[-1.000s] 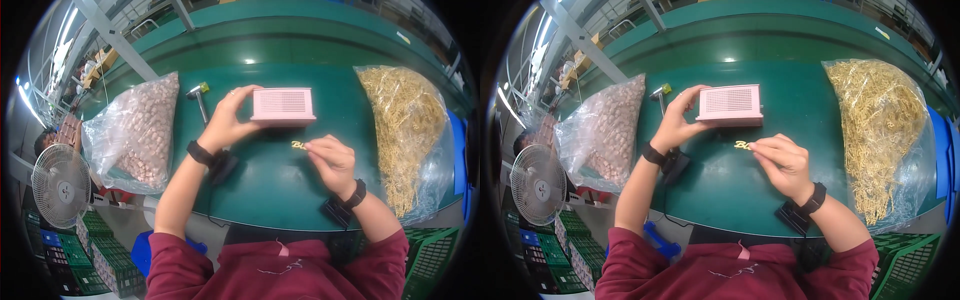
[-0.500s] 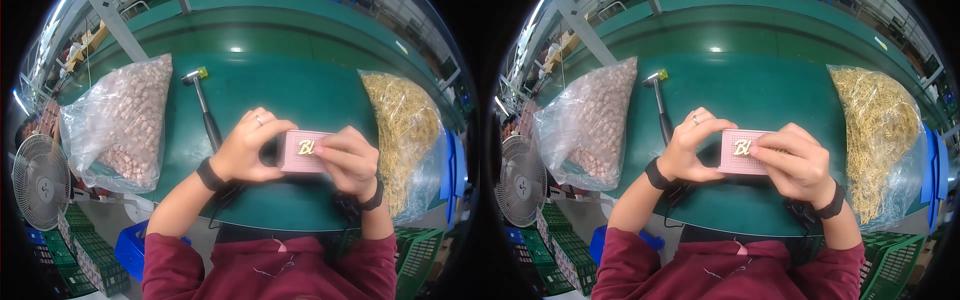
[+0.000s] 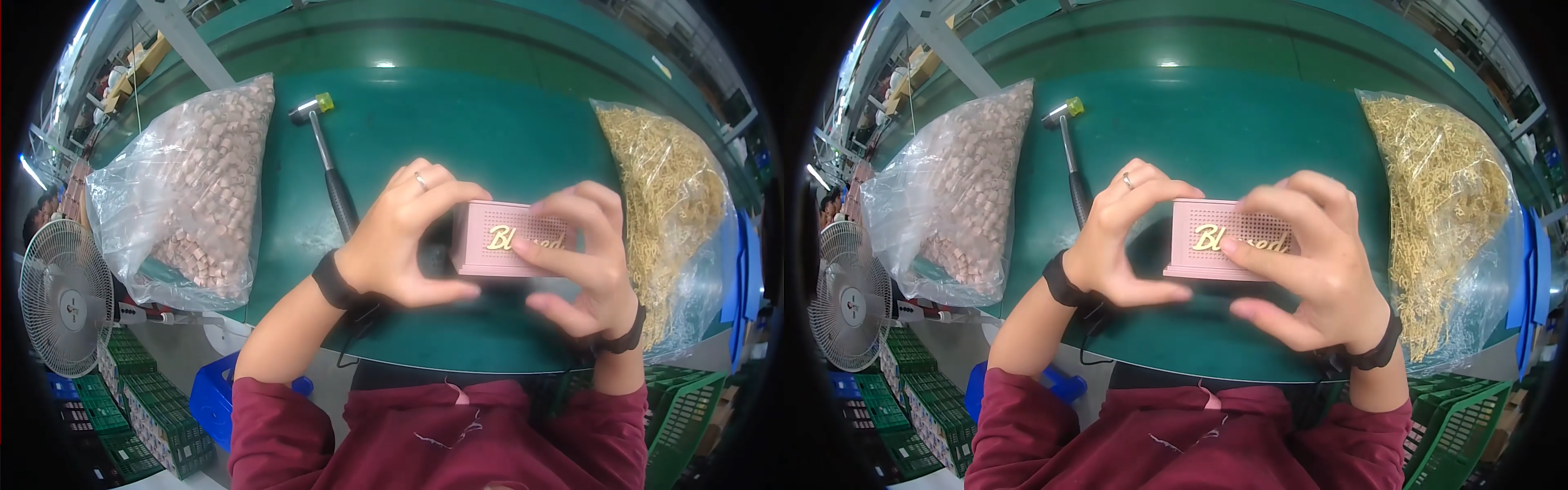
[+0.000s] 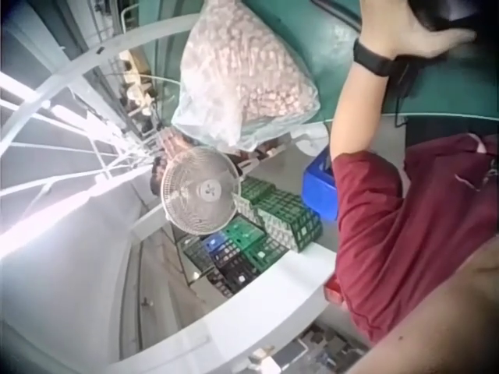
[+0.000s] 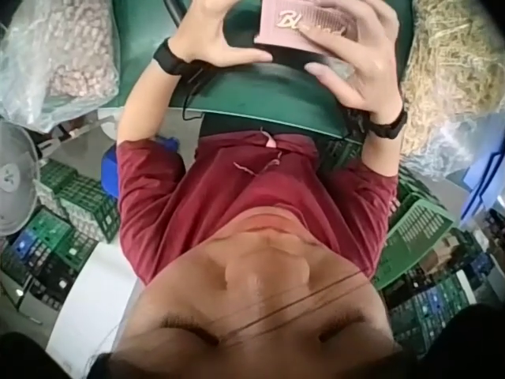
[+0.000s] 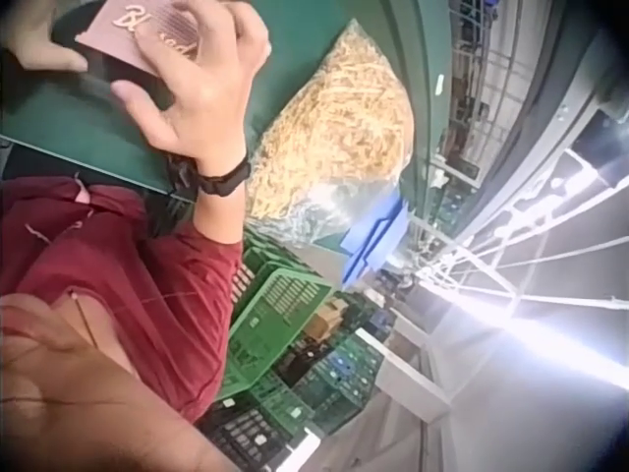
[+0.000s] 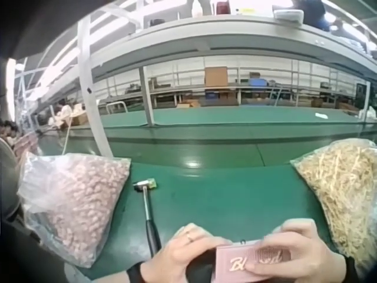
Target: The person picks up a gold-colored sign and a pink peg, then presses the sign into the front of a pink box and inserts the peg into the side. The person then places the completed box into a green crate and repeats the process.
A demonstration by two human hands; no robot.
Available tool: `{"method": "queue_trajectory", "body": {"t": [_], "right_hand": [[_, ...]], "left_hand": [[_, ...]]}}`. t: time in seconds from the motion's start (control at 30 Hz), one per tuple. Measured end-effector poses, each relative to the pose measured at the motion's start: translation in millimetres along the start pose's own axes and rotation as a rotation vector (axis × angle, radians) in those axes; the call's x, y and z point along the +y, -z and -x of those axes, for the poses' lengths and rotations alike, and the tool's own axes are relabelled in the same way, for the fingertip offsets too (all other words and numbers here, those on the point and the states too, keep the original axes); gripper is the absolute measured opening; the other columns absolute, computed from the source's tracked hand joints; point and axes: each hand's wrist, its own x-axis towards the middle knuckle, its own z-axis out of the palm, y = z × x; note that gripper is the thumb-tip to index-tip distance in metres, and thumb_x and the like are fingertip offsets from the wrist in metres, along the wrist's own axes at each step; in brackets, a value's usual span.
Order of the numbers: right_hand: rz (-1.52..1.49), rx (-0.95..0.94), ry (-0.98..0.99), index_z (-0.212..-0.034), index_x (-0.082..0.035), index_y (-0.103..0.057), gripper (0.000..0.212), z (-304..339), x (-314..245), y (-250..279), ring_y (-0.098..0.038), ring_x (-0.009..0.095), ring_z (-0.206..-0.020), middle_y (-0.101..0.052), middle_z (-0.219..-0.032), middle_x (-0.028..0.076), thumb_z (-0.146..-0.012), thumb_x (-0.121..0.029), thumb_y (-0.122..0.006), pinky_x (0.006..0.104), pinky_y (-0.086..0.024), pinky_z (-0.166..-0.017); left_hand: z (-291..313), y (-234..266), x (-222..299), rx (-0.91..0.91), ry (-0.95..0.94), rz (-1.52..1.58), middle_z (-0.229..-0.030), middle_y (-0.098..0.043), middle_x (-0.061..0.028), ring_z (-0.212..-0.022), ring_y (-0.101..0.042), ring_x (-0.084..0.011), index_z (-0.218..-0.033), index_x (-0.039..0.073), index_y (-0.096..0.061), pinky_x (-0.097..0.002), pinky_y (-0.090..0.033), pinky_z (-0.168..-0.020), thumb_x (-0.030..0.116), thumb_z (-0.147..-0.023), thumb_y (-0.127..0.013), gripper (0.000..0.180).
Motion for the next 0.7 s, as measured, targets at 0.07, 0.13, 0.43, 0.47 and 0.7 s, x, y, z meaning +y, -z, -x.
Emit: {"method": "queue_trajectory", "body": {"t": [0.07,0.13,0.43,0.47,0.7], "right_hand": [[-0.017,0.034,-0.094,-0.106,-0.001,-0.060,0.047,6,8,4,-0.053,0.027,-0.093,-0.055,-0.109,0.015,-0.066,-0.023,-0.071,0.0321,-0.043,-0.079],[-0.052,0.101,-0.271,-0.119,-0.001,-0.052,0.061,13,18,5,-0.049,0.029,-0.105,-0.050,-0.117,0.016,-0.070,-0.033,-0.070,0.0335,-0.039,-0.088],[-1.126,-0.170,-0.871,-0.139,-0.001,-0.020,0.079,39,44,-25,-0.041,0.025,-0.118,-0.041,-0.126,0.020,-0.081,-0.031,-0.064,0.0345,-0.031,-0.100],[-1.210,-0.107,-0.879,-0.139,-0.001,-0.020,0.078,42,44,-30,-0.043,0.024,-0.117,-0.042,-0.125,0.020,-0.081,-0.029,-0.064,0.0340,-0.032,-0.100],[-1.325,0.089,-0.878,-0.138,0.000,-0.021,0.080,41,38,-44,-0.047,0.023,-0.113,-0.046,-0.122,0.017,-0.077,-0.022,-0.068,0.0334,-0.035,-0.098]], "left_hand": [[-5,1,0,-0.019,0.008,0.199,-0.100,-0.056,-0.0109,-0.090,-0.052,-0.0215,-0.117,0.000,-0.050,-0.0312,-0.039,-0.078,0.041,-0.067,-0.071,0.068],[0,-8,4,-0.024,0.241,0.302,-0.105,-0.055,-0.0115,-0.094,-0.051,-0.0213,-0.122,0.000,-0.044,-0.0313,-0.039,-0.082,0.044,-0.071,-0.067,0.071],[-11,-39,16,-0.089,0.811,0.732,-0.116,-0.051,-0.0233,-0.100,-0.054,-0.0254,-0.135,-0.005,-0.019,-0.0315,-0.044,-0.085,0.035,-0.079,-0.068,0.084],[-12,-41,17,-0.095,0.814,0.721,-0.117,-0.051,-0.0239,-0.103,-0.054,-0.0263,-0.135,-0.005,-0.018,-0.0317,-0.044,-0.086,0.034,-0.079,-0.069,0.085],[-11,-45,8,-0.065,0.750,0.726,-0.119,-0.048,-0.0237,-0.112,-0.050,-0.0284,-0.134,-0.005,-0.019,-0.0355,-0.040,-0.093,0.029,-0.074,-0.073,0.088]]}}
